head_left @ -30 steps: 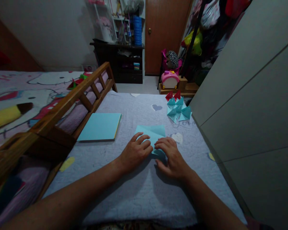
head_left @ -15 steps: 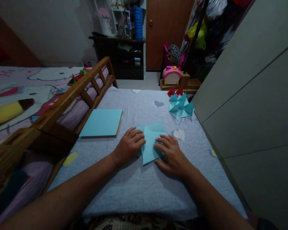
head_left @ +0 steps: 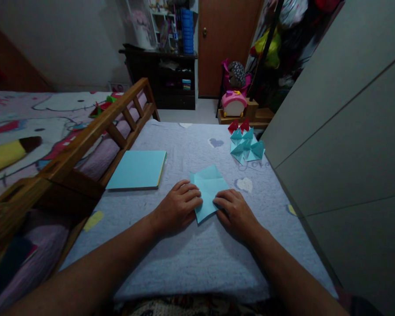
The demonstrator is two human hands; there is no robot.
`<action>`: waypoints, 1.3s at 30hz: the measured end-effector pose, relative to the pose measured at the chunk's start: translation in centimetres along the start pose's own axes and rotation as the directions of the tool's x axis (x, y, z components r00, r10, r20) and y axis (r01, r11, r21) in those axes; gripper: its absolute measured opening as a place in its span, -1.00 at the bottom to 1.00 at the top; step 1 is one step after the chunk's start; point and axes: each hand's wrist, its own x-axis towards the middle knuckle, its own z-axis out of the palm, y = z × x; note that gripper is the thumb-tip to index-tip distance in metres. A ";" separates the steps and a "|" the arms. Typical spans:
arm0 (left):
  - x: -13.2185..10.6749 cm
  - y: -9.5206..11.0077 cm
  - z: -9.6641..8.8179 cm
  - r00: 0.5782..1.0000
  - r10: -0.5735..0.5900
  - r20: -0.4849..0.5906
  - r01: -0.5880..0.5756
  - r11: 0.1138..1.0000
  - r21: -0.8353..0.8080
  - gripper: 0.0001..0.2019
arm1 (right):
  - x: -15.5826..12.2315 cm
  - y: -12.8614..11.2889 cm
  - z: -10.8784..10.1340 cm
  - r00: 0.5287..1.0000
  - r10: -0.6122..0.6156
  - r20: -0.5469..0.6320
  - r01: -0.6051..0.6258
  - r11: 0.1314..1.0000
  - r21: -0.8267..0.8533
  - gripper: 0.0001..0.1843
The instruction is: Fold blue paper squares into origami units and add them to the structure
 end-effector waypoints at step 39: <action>0.5 0.7 1.8 0.863 -0.505 -0.006 0.495 0.849 -0.184 -0.73 | -0.4 3.0 -1.8 0.931 0.365 0.030 -0.366 0.923 0.116 -0.91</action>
